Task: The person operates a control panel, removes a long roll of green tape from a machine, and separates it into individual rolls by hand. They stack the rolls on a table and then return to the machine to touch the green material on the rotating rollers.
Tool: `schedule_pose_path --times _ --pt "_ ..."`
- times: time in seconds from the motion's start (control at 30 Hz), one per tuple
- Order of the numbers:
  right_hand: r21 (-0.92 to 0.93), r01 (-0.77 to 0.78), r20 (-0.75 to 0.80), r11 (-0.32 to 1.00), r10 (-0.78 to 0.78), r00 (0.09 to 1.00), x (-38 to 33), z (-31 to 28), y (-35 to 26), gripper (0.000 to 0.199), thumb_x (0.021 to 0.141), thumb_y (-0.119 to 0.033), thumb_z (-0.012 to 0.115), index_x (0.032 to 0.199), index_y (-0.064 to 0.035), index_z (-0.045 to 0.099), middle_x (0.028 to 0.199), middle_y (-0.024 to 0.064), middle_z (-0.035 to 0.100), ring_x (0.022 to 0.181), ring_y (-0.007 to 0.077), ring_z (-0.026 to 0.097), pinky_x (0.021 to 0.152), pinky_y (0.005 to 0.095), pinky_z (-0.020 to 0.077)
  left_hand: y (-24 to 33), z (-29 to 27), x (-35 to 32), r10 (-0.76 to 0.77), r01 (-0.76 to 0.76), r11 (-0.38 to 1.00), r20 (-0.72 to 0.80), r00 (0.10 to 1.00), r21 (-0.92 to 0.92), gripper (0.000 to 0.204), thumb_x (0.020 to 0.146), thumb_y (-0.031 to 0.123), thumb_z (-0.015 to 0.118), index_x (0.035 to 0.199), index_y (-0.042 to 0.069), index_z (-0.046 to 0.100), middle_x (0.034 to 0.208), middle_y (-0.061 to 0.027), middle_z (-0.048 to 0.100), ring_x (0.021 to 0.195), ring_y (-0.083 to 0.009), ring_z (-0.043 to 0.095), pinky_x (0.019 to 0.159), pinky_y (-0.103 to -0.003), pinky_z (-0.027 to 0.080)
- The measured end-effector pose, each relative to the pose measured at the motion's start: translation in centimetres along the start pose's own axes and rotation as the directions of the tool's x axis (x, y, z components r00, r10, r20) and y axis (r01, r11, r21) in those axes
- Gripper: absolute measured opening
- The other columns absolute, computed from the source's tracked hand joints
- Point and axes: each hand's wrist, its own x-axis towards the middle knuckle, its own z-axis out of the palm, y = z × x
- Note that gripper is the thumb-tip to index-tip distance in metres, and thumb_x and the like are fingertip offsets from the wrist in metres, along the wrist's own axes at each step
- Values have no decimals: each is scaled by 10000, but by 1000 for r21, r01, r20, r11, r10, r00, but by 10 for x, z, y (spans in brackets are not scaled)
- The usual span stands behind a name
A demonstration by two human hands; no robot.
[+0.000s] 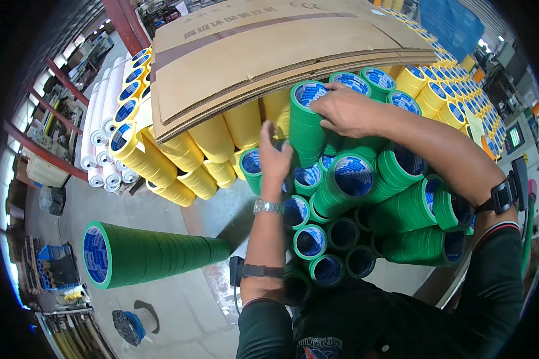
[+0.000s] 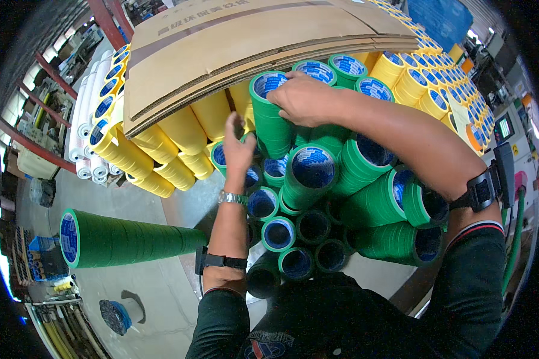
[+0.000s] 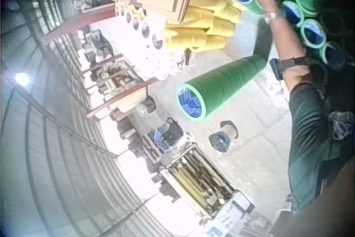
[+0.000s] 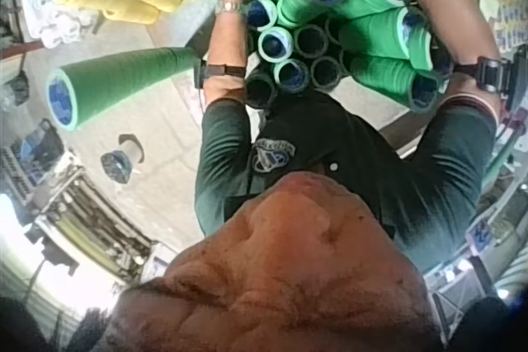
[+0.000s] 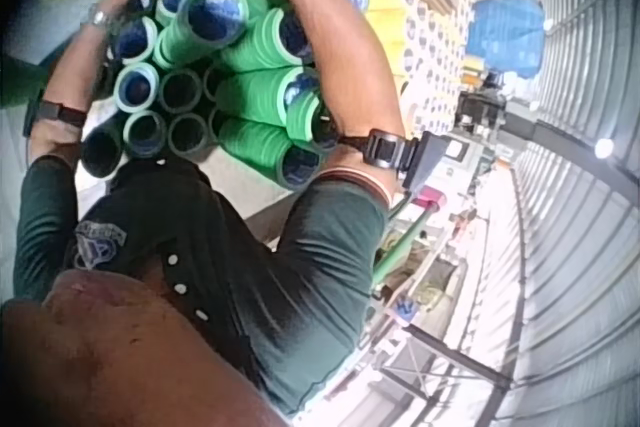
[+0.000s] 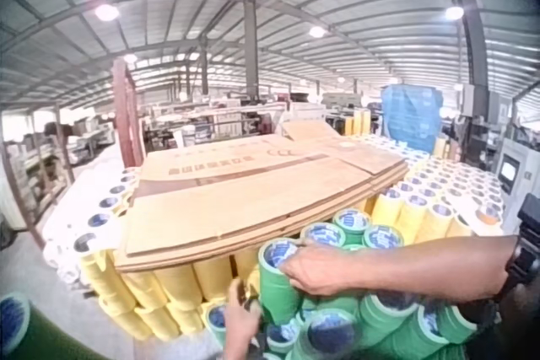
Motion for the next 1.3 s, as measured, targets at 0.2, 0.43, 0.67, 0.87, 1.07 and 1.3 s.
schedule_pose_path --times 0.2,0.43,0.67,0.87,1.07,1.3 --pt "-3 -23 7 1000 23 1000 -1 0 -3 196 907 -174 714 1023 -24 660 856 193 723 942 388 710 1166 574 386 51 -16 65 -206 153 779 -19 978 -608 538 1070 379 625 1288 -96 500 1092 -182 702 909 -221 729 812 -312 586" --pt "20 -30 -24 999 31 999 -3 1 -5 196 905 -162 713 1034 -25 656 913 200 733 996 383 708 1175 577 374 69 -24 81 -219 128 808 -92 971 -575 579 1097 445 539 1025 -117 657 926 -223 736 809 -287 757 703 -352 608" --pt "28 -49 -2 998 49 999 -5 0 -7 190 901 -141 713 1032 -37 624 947 184 710 1036 381 677 1174 572 372 79 -15 91 -370 146 730 -207 905 -667 485 1117 412 493 977 -46 570 868 -194 708 699 -286 736 584 -332 601" --pt "17 -9 -75 1000 10 997 -6 3 -7 215 906 -169 712 1054 -21 663 968 202 738 1051 374 699 1165 569 379 95 -12 89 -447 182 707 -232 864 -683 503 1121 414 496 891 -27 563 710 -107 619 593 -201 667 506 -262 524" --pt "17 -17 -51 1000 18 999 -5 3 -6 215 909 -165 704 1061 -17 668 958 205 737 1040 376 703 1163 572 379 63 -13 77 -389 155 702 -192 901 -695 437 1101 377 555 1018 -48 611 773 -106 649 676 -193 686 597 -281 544" --pt "20 -14 -62 1000 15 998 -5 5 -2 241 909 -172 710 1090 -15 679 971 200 744 1022 373 712 1169 570 373 -3 -10 -16 -129 110 991 299 945 80 841 775 37 792 1522 -28 412 1397 -273 612 1340 -363 590 1132 -411 452"
